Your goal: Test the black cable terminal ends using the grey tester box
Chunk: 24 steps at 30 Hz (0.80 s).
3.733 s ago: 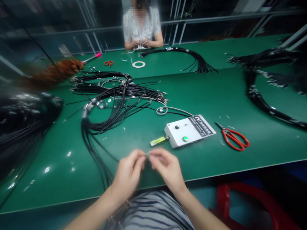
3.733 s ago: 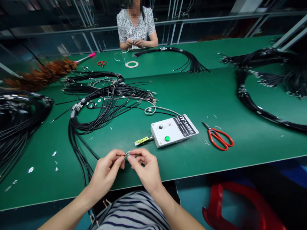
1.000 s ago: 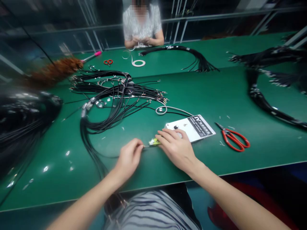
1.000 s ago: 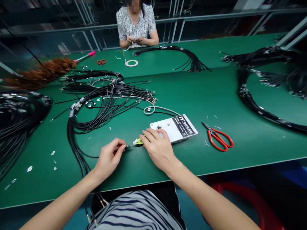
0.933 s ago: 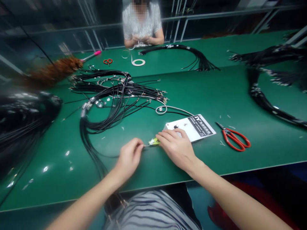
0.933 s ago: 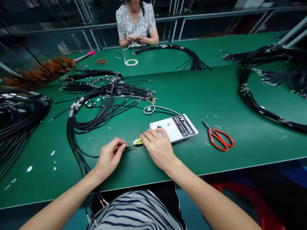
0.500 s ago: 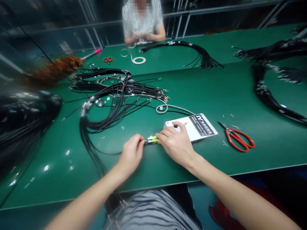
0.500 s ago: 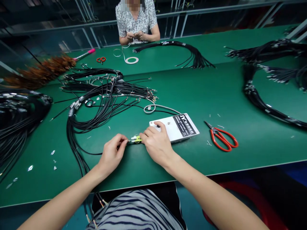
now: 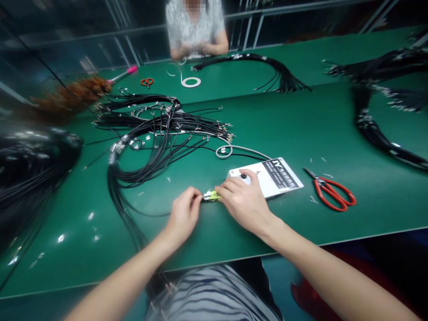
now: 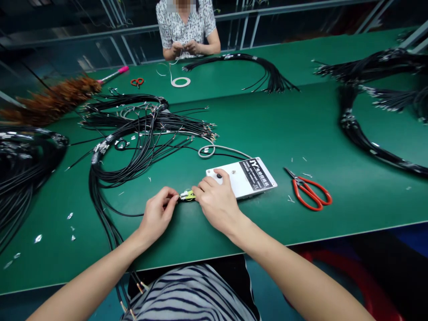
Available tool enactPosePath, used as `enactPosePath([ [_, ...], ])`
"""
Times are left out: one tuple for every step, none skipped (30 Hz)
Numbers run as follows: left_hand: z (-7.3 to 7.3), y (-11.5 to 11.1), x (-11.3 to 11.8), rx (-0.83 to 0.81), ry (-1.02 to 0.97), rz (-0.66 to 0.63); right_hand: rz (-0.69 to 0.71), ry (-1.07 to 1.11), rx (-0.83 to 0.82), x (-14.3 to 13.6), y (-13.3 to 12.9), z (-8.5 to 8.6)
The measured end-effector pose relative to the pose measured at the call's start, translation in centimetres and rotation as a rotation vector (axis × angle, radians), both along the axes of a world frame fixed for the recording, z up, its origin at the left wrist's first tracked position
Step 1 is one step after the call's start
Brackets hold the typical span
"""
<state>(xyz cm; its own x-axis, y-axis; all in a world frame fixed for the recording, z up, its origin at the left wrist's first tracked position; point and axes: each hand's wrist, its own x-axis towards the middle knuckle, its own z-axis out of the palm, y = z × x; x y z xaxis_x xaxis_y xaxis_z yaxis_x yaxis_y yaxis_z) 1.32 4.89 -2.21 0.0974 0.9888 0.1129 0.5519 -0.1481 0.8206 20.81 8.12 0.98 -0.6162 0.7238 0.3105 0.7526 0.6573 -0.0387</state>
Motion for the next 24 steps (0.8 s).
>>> enactPosePath([
  [0.0,0.0,0.0,-0.004,-0.003,0.0,-0.002,0.002,0.0,0.0,0.0,0.0],
  [0.0,0.0,0.0,-0.005,-0.005,-0.001,-0.004,0.003,0.001,0.0,0.0,-0.1],
  [-0.1,0.0,-0.1,-0.006,-0.006,-0.002,-0.007,0.004,0.002,-0.1,-0.1,-0.2],
  [-0.1,0.0,-0.1,-0.005,-0.007,-0.002,-0.009,0.005,0.003,-0.2,-0.1,-0.2],
  [-0.1,0.0,-0.1,-0.004,-0.007,-0.002,-0.011,0.004,0.002,-0.3,-0.1,-0.2],
  [-0.1,0.0,-0.1,-0.003,-0.007,-0.001,-0.014,0.004,0.0,-0.4,-0.1,-0.2],
  [-0.1,0.0,-0.1,-0.002,-0.007,-0.001,-0.016,0.005,-0.003,-0.4,-0.1,0.0],
  [-0.1,0.0,-0.1,-0.003,-0.007,-0.001,-0.015,0.011,-0.006,-0.4,-0.2,0.2],
  [-0.1,0.0,-0.1,-0.004,-0.008,0.0,-0.012,0.027,-0.007,-0.2,-0.3,0.4],
  [-0.1,0.0,-0.1,-0.005,-0.01,0.0,-0.007,0.052,-0.006,0.1,-0.5,0.7],
  [-0.1,0.0,-0.1,-0.006,-0.012,0.001,-0.007,0.091,-0.002,0.6,-0.8,0.9],
  [-0.1,0.0,-0.1,-0.007,-0.015,0.002,-0.021,0.144,0.008,1.2,-1.2,1.1],
  [-0.2,0.0,-0.1,-0.009,-0.02,0.002,-0.048,0.209,0.023,2.0,-1.7,1.2],
  [-0.2,0.0,-0.2,-0.009,-0.024,0.0,-0.097,0.283,0.043,2.9,-2.4,1.1],
  [-0.3,0.0,-0.2,-0.008,-0.028,-0.002,-0.168,0.363,0.069,3.7,-3.1,0.9],
  [-0.3,-0.1,-0.2,-0.007,-0.033,-0.006,-0.227,0.441,0.098,4.5,-3.9,0.6],
  [-0.4,-0.1,-0.3,-0.005,-0.037,-0.008,-0.268,0.497,0.112,5.1,-4.7,0.2],
  [-0.4,-0.1,-0.3,-0.002,-0.041,-0.01,-0.297,0.52,0.11,5.6,-5.5,-0.2],
  [-0.5,-0.1,-0.3,0.001,-0.045,-0.009,-0.305,0.522,0.101,5.8,-6.2,-0.7],
  [-0.5,-0.1,-0.3,0.003,-0.047,-0.008,-0.302,0.516,0.089,5.9,-6.7,-1.1],
  [-0.5,-0.1,-0.3,0.006,-0.048,-0.006,-0.293,0.5,0.08,5.8,-7.1,-1.4],
  [-0.5,-0.1,-0.3,0.008,-0.046,-0.005,-0.286,0.482,0.08,5.6,-7.3,-1.7],
  [-0.5,-0.1,-0.3,0.011,-0.042,-0.005,-0.284,0.464,0.093,5.4,-7.4,-1.9],
  [-0.4,-0.1,-0.3,0.014,-0.036,-0.007,-0.289,0.446,0.115,5.2,-7.4,-2.1],
])
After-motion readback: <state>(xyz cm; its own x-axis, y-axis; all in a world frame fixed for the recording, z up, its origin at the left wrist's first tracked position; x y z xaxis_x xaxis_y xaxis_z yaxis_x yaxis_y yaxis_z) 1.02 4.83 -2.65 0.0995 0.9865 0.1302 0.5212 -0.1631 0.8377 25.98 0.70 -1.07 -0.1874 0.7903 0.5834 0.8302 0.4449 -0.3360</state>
